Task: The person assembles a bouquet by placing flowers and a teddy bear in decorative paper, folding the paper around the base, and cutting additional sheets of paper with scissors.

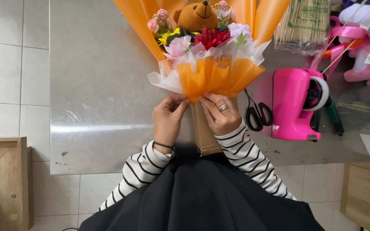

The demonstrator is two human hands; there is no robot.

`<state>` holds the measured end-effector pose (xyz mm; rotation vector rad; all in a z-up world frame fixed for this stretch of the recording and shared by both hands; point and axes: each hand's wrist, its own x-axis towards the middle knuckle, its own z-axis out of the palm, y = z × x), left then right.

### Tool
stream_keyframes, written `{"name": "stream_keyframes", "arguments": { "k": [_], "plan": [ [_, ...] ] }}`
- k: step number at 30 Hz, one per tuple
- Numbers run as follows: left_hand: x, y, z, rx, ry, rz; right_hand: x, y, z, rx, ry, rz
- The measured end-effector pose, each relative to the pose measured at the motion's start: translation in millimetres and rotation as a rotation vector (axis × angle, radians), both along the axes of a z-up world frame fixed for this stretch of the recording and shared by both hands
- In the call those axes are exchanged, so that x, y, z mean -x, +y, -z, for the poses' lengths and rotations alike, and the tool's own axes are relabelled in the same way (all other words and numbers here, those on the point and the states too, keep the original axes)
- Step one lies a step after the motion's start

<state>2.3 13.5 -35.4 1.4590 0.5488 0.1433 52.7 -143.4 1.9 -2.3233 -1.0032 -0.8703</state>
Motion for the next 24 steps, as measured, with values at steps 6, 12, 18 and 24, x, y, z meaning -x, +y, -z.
{"name": "stream_keyframes", "arguments": {
  "k": [6, 12, 18, 24],
  "plan": [
    [-1.5, -4.6, 15.0, 0.068, 0.013, -0.008, -0.5, 3.0, -6.5, -0.040, 0.028, -0.008],
    [1.7, 3.6, 6.0, -0.201, 0.042, -0.009, 0.3, 1.5, -3.7, -0.061, 0.045, -0.002],
    [-1.7, 0.6, 45.0, 0.192, 0.036, -0.007, 0.5, 3.3, -3.8, -0.079, 0.046, 0.008],
    [-1.9, -3.1, 49.4, 0.268, -0.008, -0.050, 0.8, 5.1, -7.3, -0.108, 0.084, -0.009]
  ]
}}
